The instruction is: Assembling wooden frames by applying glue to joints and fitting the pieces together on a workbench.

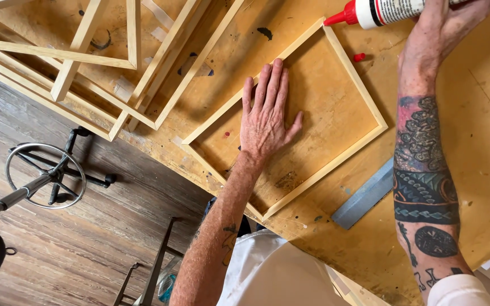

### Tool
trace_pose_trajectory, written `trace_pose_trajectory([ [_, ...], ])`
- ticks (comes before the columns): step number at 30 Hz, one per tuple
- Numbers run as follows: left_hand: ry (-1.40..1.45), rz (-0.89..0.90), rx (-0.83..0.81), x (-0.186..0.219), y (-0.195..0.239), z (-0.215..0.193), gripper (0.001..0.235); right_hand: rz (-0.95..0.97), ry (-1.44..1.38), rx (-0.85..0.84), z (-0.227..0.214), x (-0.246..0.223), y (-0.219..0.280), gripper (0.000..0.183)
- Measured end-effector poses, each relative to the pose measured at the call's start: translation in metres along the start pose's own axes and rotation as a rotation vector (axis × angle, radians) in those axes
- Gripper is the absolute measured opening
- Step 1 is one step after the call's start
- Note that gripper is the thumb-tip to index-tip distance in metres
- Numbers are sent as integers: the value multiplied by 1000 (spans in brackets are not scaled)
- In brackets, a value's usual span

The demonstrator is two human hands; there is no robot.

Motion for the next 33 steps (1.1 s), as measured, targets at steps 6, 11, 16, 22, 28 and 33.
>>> trace_pose_trajectory([
  [6,-3,8,26,-1,1,1,87,-39,98,21,6,-3,-3,37],
  [11,-9,5,31,0,0,3,87,-78,68,-7,5,-2,-6,40],
  [16,1,8,43,0,0,3,86,-46,59,15,4,2,-6,44],
  [22,25,-4,35,0,1,3,86,-77,126,24,11,-13,-10,34],
  [28,5,3,38,-1,0,3,87,-104,195,49,10,-8,-12,27],
  [33,-11,-61,-46,0,3,16,91,-9,151,63,-4,14,-8,36],
])
Point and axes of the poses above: each hand's wrist, its own y-axis away from the middle knuckle, its own z-axis out of the palm, x = y × z, the point moved 6 cm from there along -y, towards the middle knuckle, and after that the axes turned 10 degrees about x, right-handed, at the moved point
